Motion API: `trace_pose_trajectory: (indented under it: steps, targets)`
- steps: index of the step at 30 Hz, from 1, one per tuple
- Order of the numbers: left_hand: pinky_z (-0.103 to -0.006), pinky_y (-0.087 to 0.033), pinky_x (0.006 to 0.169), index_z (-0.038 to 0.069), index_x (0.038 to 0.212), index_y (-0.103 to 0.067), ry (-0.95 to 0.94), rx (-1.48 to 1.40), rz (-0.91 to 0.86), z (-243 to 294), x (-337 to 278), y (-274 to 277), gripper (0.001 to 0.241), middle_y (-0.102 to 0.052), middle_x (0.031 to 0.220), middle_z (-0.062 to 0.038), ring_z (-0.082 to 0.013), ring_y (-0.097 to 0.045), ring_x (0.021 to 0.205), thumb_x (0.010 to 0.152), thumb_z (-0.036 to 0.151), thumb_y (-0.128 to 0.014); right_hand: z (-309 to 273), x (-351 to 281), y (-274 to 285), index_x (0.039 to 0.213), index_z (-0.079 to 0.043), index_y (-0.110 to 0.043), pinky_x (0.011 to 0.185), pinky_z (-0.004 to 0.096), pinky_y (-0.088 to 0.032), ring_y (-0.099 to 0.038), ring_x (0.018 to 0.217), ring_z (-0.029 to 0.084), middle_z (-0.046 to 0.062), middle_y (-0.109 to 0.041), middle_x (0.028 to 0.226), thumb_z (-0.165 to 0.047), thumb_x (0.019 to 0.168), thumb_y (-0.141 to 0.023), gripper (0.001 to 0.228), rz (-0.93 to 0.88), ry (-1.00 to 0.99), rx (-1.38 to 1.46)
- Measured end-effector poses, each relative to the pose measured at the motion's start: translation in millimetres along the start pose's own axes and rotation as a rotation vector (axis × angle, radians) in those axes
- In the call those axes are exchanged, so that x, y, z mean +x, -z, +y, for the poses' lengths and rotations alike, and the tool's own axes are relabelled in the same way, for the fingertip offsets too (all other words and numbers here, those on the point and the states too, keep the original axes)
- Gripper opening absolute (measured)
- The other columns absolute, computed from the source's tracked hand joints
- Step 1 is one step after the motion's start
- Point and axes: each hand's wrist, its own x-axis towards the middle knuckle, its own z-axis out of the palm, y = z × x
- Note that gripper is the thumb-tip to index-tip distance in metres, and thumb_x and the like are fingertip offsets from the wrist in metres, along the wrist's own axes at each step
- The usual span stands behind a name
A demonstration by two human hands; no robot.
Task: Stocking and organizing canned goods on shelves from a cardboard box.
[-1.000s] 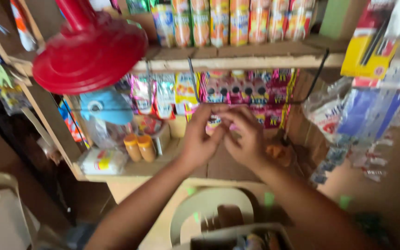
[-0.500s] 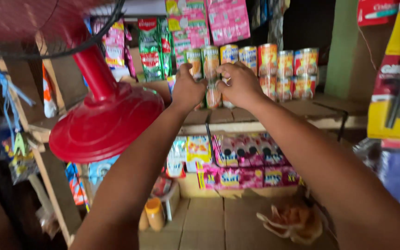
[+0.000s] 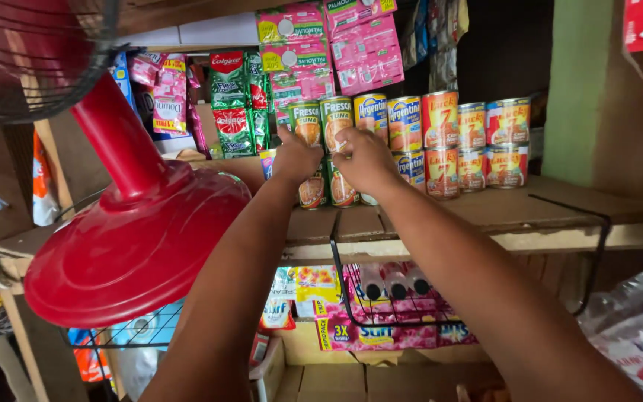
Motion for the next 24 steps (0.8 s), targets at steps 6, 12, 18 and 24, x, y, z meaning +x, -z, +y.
trace_pose_trajectory:
  steps: [6,12,18,24]
  targets:
    - [-0.0459,-0.049,0.103,-0.004,0.155,0.010,-0.076,0.040,-0.060,-10.5,7.1,-13.0,0.118,-0.061,0.130,-0.035,-0.0471,-0.062,0.120,0.086,0.041,-0.074,0.0,-2.5,-2.3,0.122,-0.005,-0.066,0.082,0.043,-0.056,-0.072,0.094,0.032,0.017,-0.073,0.102,-0.024,0.079,-0.081,0.049,-0.098,-0.079,-0.053]
    - [-0.0464,-0.052,0.097,-0.007,0.150,0.004,-0.126,0.009,-0.082,1.1,-9.8,5.7,0.107,-0.064,0.123,-0.035,-0.0472,-0.065,0.115,0.089,0.035,-0.073,-11.2,-6.0,5.9,0.126,-0.008,-0.064,0.078,0.041,-0.057,-0.074,0.087,0.029,0.015,-0.075,0.093,-0.031,0.082,-0.078,0.052,-0.124,-0.208,0.034]
    - [-0.0444,-0.056,0.091,-0.007,0.137,-0.019,-0.273,-0.121,-0.159,16.9,-38.5,34.6,0.086,-0.068,0.115,-0.032,-0.0408,-0.071,0.109,0.089,0.033,-0.078,-19.3,-2.3,11.3,0.125,-0.012,-0.063,0.075,0.041,-0.055,-0.070,0.086,0.024,0.009,-0.072,0.095,-0.053,0.088,-0.069,0.055,-0.093,-0.372,0.234]
    - [-0.0407,-0.057,0.089,-0.002,0.136,-0.028,-0.380,-0.291,-0.201,50.3,-76.5,53.0,0.080,-0.070,0.116,-0.023,-0.0325,-0.072,0.108,0.084,0.026,-0.082,-31.6,-4.4,24.3,0.134,-0.022,-0.054,0.082,0.045,-0.053,-0.065,0.105,0.018,0.004,-0.066,0.120,-0.063,0.092,-0.053,0.059,-0.192,-0.498,0.663]
